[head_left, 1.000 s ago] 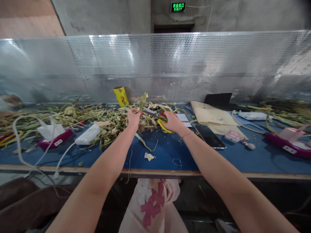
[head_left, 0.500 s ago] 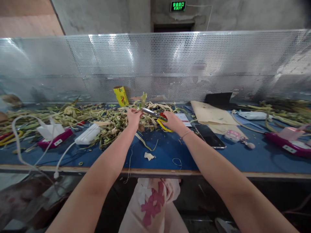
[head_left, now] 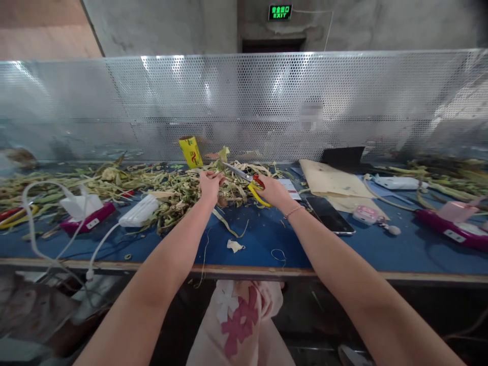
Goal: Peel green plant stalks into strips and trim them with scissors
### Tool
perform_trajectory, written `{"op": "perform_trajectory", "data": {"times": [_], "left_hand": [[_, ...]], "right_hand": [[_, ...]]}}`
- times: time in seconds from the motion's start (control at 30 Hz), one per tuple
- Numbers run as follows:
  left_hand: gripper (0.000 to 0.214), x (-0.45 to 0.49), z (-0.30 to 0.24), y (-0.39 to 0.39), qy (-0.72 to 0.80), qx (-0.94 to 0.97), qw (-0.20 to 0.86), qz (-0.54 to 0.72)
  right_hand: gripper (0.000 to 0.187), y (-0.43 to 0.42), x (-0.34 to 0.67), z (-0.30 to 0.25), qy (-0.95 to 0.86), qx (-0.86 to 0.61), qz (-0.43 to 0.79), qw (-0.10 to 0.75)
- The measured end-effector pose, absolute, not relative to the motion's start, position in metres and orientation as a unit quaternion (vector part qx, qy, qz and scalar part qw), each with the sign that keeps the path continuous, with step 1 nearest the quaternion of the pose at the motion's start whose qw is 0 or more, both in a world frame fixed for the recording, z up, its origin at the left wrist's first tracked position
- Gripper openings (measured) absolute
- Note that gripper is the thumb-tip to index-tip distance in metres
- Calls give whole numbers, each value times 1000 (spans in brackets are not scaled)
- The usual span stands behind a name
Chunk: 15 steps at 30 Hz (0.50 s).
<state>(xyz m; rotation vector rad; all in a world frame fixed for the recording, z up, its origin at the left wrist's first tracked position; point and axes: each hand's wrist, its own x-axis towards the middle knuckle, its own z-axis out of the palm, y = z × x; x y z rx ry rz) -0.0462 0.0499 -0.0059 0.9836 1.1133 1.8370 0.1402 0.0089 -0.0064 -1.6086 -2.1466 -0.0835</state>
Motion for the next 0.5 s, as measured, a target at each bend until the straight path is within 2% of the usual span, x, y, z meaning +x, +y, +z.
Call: {"op": "perform_trajectory", "data": {"times": [0.23, 0.5], "left_hand": [[19, -49, -8, 58, 419, 379, 378, 733], [19, -54, -9, 61, 439, 397, 352, 725]], "right_hand": [[41, 12, 144, -14, -756, -616, -17, 221], [44, 13, 144, -16, -791, -577, 6, 203]]}}
